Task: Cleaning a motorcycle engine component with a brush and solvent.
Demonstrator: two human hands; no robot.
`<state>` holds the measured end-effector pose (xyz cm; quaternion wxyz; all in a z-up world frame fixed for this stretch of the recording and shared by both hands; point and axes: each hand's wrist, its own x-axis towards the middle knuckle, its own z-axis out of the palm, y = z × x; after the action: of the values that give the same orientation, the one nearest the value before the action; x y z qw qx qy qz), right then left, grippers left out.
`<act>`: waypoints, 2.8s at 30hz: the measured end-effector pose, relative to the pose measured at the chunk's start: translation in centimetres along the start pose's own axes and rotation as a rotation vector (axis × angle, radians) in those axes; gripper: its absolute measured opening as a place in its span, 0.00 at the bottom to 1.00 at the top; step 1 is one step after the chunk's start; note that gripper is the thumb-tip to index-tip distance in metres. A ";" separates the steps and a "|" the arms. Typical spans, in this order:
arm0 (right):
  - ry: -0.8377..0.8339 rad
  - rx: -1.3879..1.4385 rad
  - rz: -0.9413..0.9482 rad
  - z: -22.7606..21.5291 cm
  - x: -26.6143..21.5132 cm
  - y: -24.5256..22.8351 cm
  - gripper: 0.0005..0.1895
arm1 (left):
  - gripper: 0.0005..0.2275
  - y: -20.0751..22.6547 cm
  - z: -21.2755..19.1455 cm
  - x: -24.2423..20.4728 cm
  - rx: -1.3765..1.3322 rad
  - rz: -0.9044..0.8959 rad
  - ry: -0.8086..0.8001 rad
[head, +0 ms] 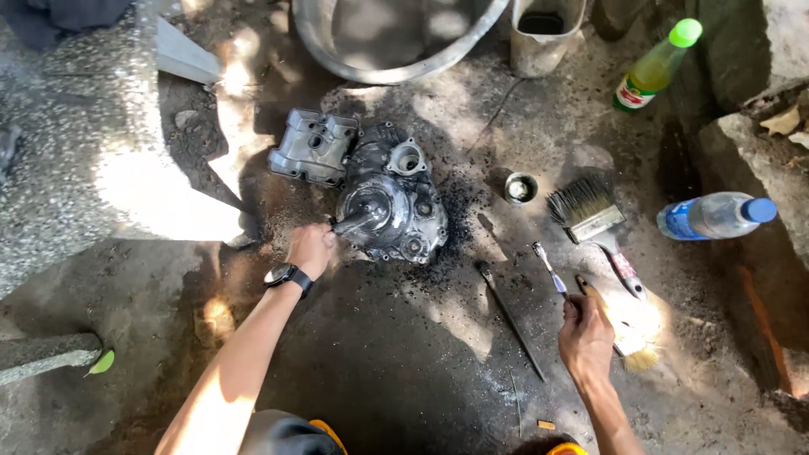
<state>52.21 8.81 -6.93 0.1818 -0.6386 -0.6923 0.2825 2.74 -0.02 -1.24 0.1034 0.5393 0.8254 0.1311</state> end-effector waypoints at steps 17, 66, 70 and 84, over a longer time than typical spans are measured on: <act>0.065 -0.080 -0.118 -2.7 8.8 -6.6 0.14 | 0.03 -0.6 2.3 -0.7 -0.041 0.037 -0.035; -0.398 0.267 -0.259 7.0 9.9 -19.7 0.13 | 0.06 1.6 1.8 -1.3 -0.226 -0.173 -0.087; -0.541 0.215 -0.092 6.2 10.1 -20.4 0.13 | 0.05 2.1 1.0 -1.4 -0.221 -0.169 -0.086; -0.635 0.138 0.030 5.0 9.9 -20.8 0.14 | 0.03 2.4 0.9 -1.7 -0.154 -0.088 0.001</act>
<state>31.67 17.31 1.08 -0.0046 -0.5150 -0.6841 0.5165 5.76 -0.53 -1.25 0.1498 0.4928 0.8358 0.1900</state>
